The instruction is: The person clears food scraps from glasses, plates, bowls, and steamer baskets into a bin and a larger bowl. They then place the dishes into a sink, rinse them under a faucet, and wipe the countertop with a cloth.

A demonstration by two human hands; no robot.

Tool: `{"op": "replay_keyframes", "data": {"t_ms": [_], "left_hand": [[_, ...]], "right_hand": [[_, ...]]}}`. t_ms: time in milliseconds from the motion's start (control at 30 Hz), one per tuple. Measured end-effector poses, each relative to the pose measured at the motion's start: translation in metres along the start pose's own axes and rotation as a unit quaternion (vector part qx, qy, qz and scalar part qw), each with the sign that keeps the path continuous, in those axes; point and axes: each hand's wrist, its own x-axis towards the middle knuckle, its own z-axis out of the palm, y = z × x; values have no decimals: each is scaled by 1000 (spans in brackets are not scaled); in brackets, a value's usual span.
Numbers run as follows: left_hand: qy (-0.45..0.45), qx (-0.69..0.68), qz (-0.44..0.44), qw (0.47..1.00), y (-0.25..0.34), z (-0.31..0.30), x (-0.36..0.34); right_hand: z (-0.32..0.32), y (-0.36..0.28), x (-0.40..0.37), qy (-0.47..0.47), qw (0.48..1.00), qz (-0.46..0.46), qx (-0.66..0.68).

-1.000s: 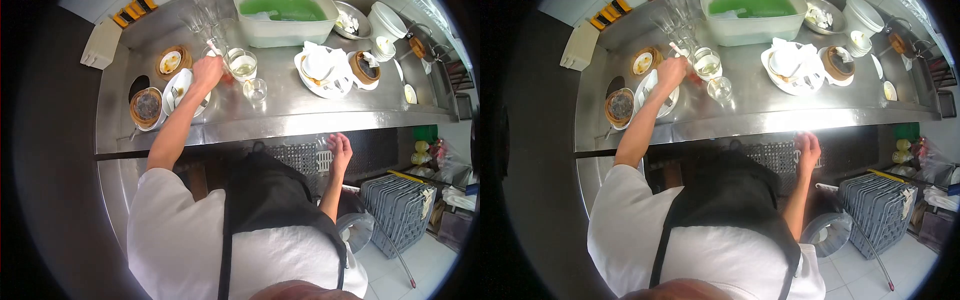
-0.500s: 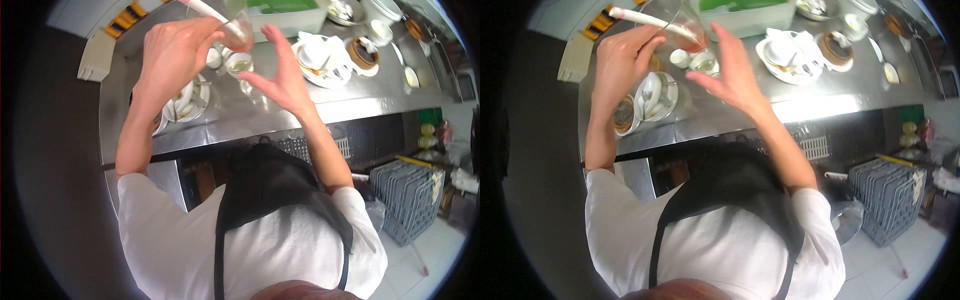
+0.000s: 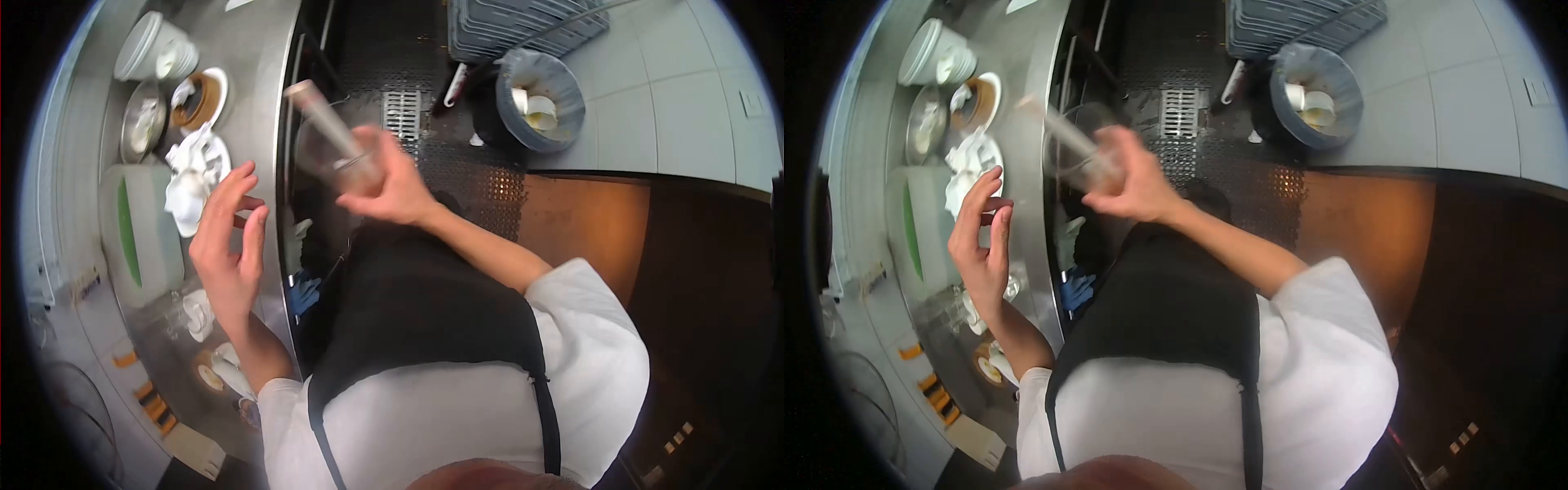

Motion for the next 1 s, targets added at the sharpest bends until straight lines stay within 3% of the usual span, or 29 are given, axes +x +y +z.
{"op": "replay_keyframes", "data": {"t_ms": [33, 67, 100, 133, 167, 200, 267, 333, 367, 433, 567, 667, 700, 833, 933, 967, 1000], "left_hand": [[-5, 5, -4, 1000, -2, 12, 9], [-8, 12, -9, 1000, -5, 24, 15], [-4, 18, -22, 1000, -10, 38, 19], [-33, 38, -54, 997, -10, 50, 21], [-61, 55, -88, 993, -10, 59, 19], [-89, 73, -122, 986, -9, 67, 17], [-153, 95, -177, 968, -15, 82, 7], [-199, 84, -222, 951, -29, 98, -12], [-215, 101, -237, 942, -33, 103, -22], [-240, 105, -269, 927, -30, 111, -38], [-236, 38, -345, 908, -32, 118, -66], [-232, 72, -347, 906, -27, 126, -75], [-236, 65, -358, 901, -23, 123, -85], [-232, 42, -365, 901, -27, 133, -90], [-232, 53, -345, 908, -29, 137, -88], [-219, 60, -346, 910, -27, 135, -83], [-225, 57, -335, 913, -25, 131, -77]], "right_hand": [[-25, 12, -9, 39, 986, 105, 122], [-52, 48, -17, 105, 989, 43, 97], [-80, 40, -18, 170, 962, 95, 190], [-116, 57, -26, 168, 925, 194, 278], [-142, 80, -29, 246, 902, 189, 299], [-169, 98, -28, 319, 860, 223, 330], [-242, 157, -27, 296, 775, 313, 463], [-306, 231, -16, 407, 561, 351, 630], [-338, 277, -14, 422, 552, 332, 638], [-370, 302, -1, 513, 552, 292, 589], [-386, 282, 8, 492, 609, 301, 545], [-400, 279, 7, 477, 573, 316, 587], [-395, 262, 7, 479, 615, 317, 540], [-406, 253, 7, 442, 649, 379, 491], [-444, 306, -6, 374, 691, 404, 468], [-434, 299, -5, 418, 722, 417, 362], [-422, 292, -23, 317, 873, 303, 212]]}}
